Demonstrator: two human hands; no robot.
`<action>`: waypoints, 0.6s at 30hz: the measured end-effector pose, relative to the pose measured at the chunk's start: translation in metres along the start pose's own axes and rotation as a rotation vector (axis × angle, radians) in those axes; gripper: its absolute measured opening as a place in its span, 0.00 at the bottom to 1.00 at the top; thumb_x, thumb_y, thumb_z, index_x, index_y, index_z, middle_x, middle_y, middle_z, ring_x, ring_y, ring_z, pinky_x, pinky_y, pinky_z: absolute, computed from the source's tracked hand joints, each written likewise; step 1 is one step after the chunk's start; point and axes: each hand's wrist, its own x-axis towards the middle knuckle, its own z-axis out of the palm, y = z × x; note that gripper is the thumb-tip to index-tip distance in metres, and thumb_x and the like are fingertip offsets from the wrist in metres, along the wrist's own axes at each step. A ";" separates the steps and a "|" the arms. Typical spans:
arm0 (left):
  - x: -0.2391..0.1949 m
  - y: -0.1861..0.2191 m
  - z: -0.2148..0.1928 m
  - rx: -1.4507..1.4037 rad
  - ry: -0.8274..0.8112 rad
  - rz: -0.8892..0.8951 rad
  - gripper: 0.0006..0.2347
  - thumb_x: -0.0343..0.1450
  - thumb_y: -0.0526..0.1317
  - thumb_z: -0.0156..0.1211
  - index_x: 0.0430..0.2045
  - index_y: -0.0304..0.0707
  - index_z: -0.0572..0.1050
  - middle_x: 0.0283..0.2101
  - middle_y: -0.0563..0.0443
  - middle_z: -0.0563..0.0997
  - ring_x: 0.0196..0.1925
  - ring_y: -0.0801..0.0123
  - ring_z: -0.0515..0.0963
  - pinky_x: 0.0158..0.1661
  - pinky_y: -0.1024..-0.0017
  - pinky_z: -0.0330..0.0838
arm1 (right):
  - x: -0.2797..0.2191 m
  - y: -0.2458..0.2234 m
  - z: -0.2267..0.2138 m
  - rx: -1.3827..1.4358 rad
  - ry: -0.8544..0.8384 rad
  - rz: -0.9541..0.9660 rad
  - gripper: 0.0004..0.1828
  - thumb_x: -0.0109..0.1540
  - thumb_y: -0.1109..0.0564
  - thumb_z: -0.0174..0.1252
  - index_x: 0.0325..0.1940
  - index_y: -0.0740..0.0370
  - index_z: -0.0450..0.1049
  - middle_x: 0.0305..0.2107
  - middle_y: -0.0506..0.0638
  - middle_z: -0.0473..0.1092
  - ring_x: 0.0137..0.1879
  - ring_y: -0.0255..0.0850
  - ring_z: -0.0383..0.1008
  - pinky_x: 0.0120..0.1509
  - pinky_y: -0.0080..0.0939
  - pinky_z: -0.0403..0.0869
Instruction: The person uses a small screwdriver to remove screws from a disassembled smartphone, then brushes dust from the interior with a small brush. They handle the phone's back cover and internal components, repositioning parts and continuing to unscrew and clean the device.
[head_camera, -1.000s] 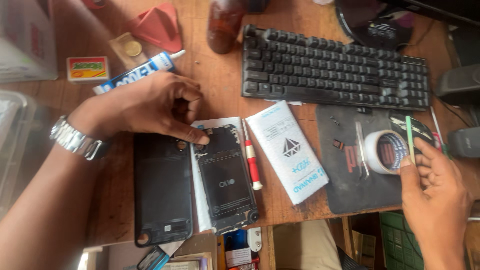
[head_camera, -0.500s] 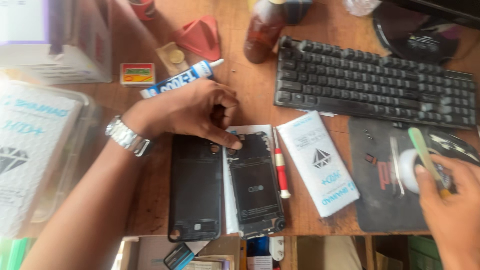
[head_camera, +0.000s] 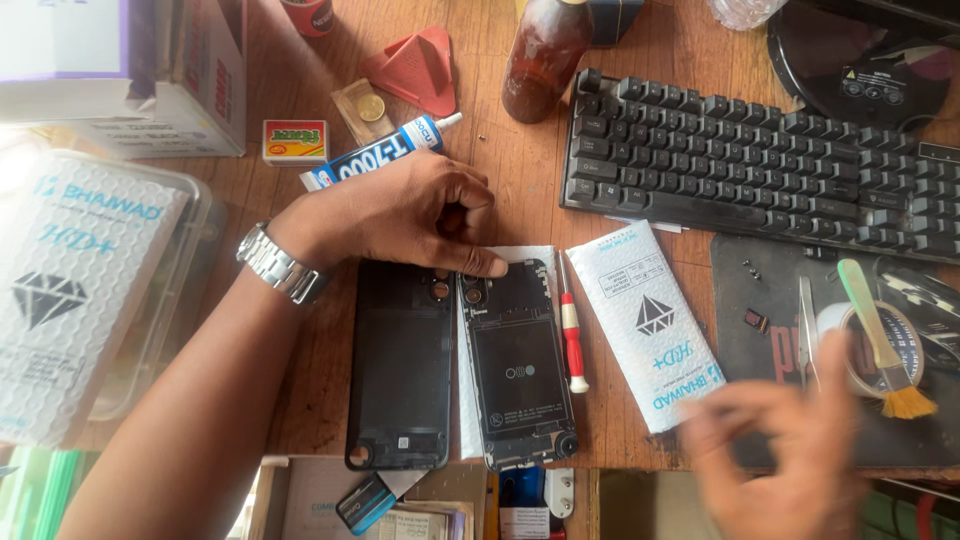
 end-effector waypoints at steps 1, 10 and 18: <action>0.001 0.000 0.000 0.008 0.003 0.007 0.20 0.64 0.49 0.74 0.10 0.36 0.71 0.20 0.53 0.73 0.22 0.69 0.74 0.25 0.70 0.67 | -0.004 -0.006 0.004 0.028 -0.038 0.011 0.61 0.53 0.63 0.67 0.81 0.60 0.34 0.26 0.49 0.75 0.30 0.35 0.76 0.50 0.42 0.75; -0.010 0.039 -0.006 0.140 0.195 -0.077 0.20 0.64 0.49 0.74 0.11 0.34 0.71 0.21 0.52 0.73 0.22 0.73 0.73 0.25 0.71 0.68 | 0.010 -0.037 0.013 0.237 -0.076 -0.232 0.42 0.60 0.62 0.65 0.76 0.57 0.55 0.29 0.45 0.77 0.37 0.33 0.81 0.44 0.37 0.80; -0.087 0.105 0.049 0.174 0.926 -0.499 0.12 0.69 0.44 0.73 0.28 0.32 0.80 0.29 0.49 0.75 0.31 0.66 0.77 0.35 0.68 0.69 | 0.020 -0.022 0.009 0.191 -0.122 0.007 0.16 0.58 0.60 0.65 0.50 0.59 0.81 0.35 0.50 0.80 0.35 0.36 0.82 0.37 0.36 0.79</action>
